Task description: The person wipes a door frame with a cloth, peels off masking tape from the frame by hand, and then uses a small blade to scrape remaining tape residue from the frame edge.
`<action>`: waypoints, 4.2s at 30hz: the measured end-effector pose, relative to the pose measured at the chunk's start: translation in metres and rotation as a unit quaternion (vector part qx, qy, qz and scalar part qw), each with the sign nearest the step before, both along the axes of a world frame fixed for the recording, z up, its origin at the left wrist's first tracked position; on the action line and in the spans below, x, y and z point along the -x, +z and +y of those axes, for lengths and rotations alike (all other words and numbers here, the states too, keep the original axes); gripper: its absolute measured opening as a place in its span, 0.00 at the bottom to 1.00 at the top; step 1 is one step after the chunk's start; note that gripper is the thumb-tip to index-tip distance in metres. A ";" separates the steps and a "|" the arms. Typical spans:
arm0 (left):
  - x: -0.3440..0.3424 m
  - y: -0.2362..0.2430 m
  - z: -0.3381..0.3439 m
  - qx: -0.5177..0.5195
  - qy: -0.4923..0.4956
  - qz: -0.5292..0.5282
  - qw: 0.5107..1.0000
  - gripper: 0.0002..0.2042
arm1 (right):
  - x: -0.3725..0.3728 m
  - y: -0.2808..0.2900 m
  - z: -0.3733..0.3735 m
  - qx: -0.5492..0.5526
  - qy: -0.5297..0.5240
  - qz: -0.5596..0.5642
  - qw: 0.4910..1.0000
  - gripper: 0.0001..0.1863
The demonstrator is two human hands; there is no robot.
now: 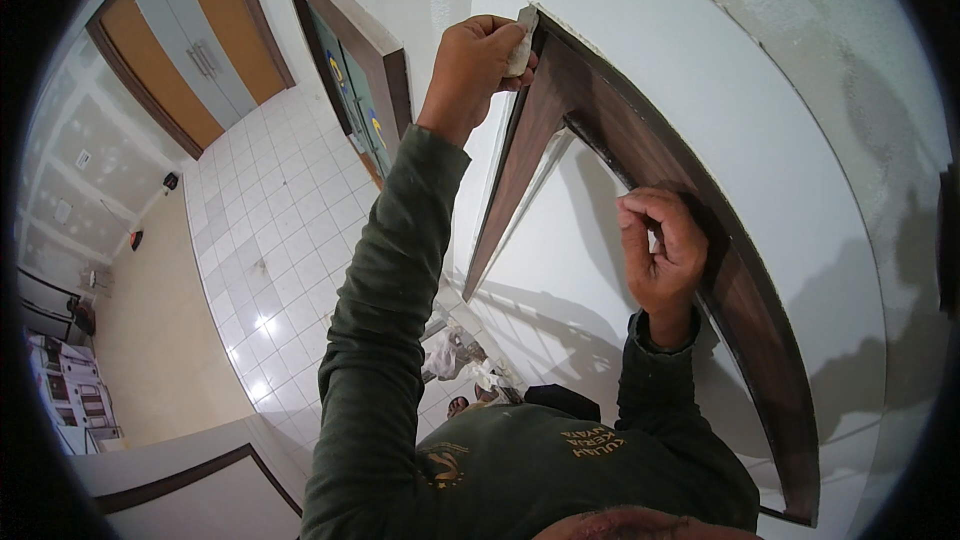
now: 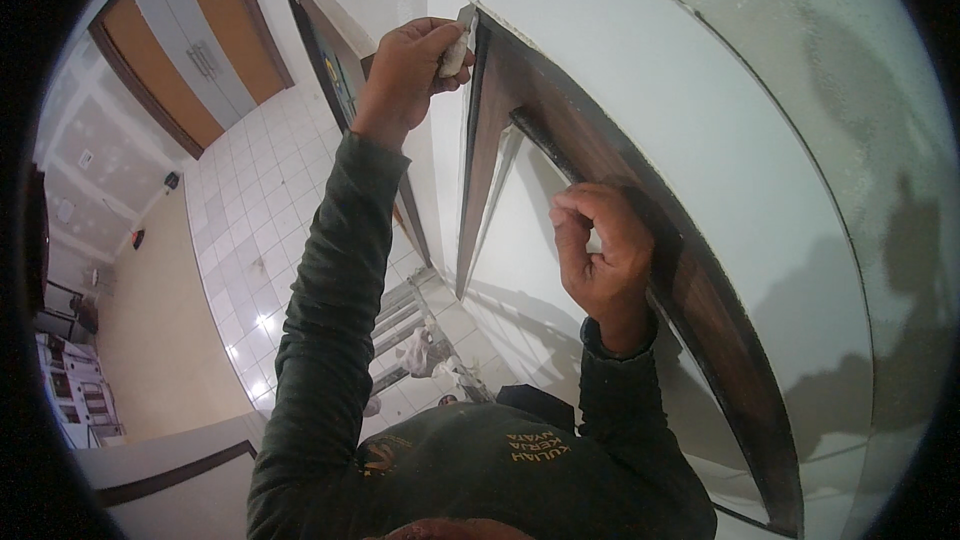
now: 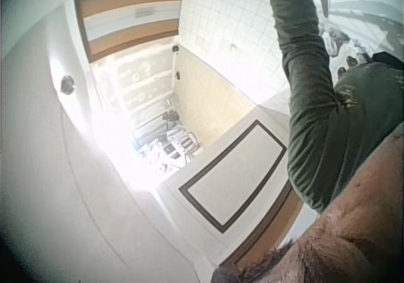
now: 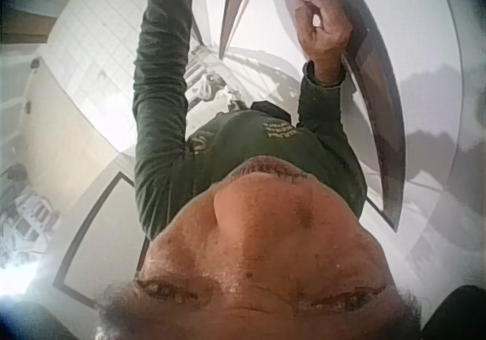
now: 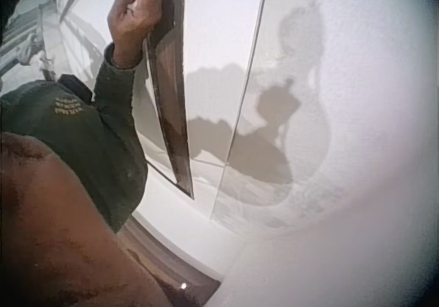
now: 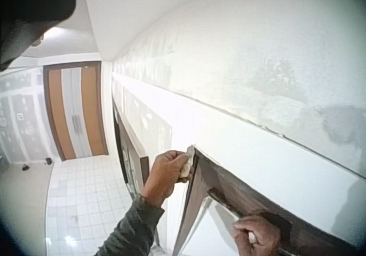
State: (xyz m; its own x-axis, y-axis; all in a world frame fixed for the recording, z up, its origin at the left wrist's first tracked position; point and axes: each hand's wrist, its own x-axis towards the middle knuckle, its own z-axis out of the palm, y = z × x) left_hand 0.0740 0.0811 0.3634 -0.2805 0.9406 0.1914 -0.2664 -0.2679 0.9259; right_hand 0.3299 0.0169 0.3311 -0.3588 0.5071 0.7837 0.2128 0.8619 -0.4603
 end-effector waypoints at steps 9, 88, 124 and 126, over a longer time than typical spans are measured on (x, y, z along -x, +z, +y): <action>-0.011 -0.016 0.014 -0.052 0.022 -0.027 0.998 0.10 | -0.001 0.002 -0.001 -0.021 -0.010 -0.030 0.999 0.08; -0.019 0.017 0.020 -0.081 0.292 0.338 0.891 0.12 | -0.062 0.007 -0.048 0.104 -0.007 0.061 0.993 0.10; 0.004 -0.024 -0.040 -0.036 0.229 0.484 0.844 0.08 | -0.066 -0.002 -0.048 0.130 -0.023 0.057 0.990 0.10; -0.009 -0.018 -0.040 -0.134 0.268 0.474 0.828 0.06 | -0.066 0.000 -0.048 0.135 -0.019 0.045 0.990 0.10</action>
State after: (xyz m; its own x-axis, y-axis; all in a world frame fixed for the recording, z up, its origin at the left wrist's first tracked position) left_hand 0.0825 0.0406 0.3453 -0.2484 0.6169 0.7468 0.7695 -0.3426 0.5390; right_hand 0.3961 -0.0311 0.3315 -0.2697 0.7148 0.6452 0.1901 0.6964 -0.6921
